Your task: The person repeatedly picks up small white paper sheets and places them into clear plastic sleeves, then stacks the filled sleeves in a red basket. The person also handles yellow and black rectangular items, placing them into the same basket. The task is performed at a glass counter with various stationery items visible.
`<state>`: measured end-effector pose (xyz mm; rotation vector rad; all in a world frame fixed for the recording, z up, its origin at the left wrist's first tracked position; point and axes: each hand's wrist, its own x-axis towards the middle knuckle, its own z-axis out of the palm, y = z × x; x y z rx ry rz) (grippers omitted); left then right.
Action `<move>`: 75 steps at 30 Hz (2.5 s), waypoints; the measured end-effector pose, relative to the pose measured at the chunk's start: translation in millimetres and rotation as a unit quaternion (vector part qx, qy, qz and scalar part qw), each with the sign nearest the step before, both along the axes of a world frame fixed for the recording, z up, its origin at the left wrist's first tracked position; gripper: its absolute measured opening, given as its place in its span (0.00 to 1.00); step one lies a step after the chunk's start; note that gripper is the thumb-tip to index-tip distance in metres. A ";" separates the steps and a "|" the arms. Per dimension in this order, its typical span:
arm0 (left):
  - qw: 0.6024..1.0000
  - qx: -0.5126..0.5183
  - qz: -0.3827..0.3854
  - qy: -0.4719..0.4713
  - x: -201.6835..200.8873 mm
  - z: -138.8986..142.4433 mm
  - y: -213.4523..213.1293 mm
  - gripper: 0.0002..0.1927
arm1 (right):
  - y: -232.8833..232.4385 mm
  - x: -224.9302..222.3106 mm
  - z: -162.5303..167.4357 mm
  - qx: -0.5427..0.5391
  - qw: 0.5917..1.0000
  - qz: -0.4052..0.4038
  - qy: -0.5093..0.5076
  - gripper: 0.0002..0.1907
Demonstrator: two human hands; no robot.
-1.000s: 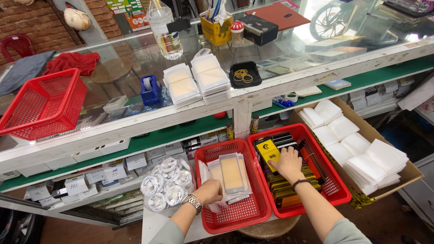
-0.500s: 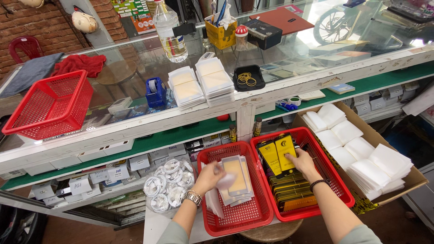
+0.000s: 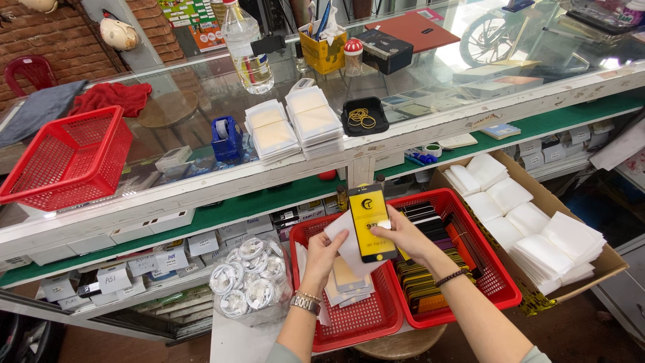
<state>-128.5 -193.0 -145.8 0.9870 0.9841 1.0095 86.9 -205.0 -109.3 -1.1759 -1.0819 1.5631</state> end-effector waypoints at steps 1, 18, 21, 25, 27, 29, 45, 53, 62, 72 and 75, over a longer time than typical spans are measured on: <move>0.999 0.027 0.000 0.031 -0.8 -1.9 -0.9 0.14 | 4.1 3.4 2.1 0.023 0.999 -0.041 -0.004 0.30; 0.985 0.139 -0.037 0.092 6.7 9.0 -10.3 0.12 | 16.8 -6.4 1.7 0.132 0.964 -0.104 0.208 0.20; 0.995 0.088 -0.046 0.027 4.5 3.0 -5.6 0.13 | 16.8 -4.9 -1.7 0.124 0.967 -0.100 0.198 0.21; 0.997 0.047 -0.059 -0.002 1.1 0.4 -3.0 0.15 | 18.4 -6.2 5.8 0.102 0.993 -0.039 0.045 0.27; 0.996 0.031 -0.081 -0.004 -1.6 1.5 -1.8 0.15 | 22.3 -5.8 14.5 0.073 0.996 0.038 -0.044 0.30; 0.997 0.012 -0.081 0.005 -3.9 4.5 -2.5 0.15 | 31.1 -0.7 26.2 0.087 0.994 -0.035 -0.053 0.28; 0.982 -0.003 0.037 0.186 7.9 10.8 15.9 0.20 | -7.6 25.4 -21.7 0.084 0.779 -0.118 -0.611 0.39; 0.628 0.176 -0.425 0.628 -26.8 18.6 -10.0 0.24 | -15.8 26.3 -20.0 -0.048 0.731 -0.045 -0.679 0.51; 0.546 0.225 -0.478 0.650 -49.0 -6.6 -14.4 0.27 | -8.2 54.1 -23.4 -0.091 0.841 -0.045 -0.532 0.47; 0.493 0.159 -0.529 0.672 -38.0 7.4 -23.6 0.29 | -11.1 58.4 -11.1 -0.082 0.948 -0.139 -0.273 0.21; 0.489 0.146 -0.535 0.674 -36.5 10.1 -28.4 0.35 | -8.2 53.8 -2.2 -0.061 0.964 -0.140 -0.216 0.19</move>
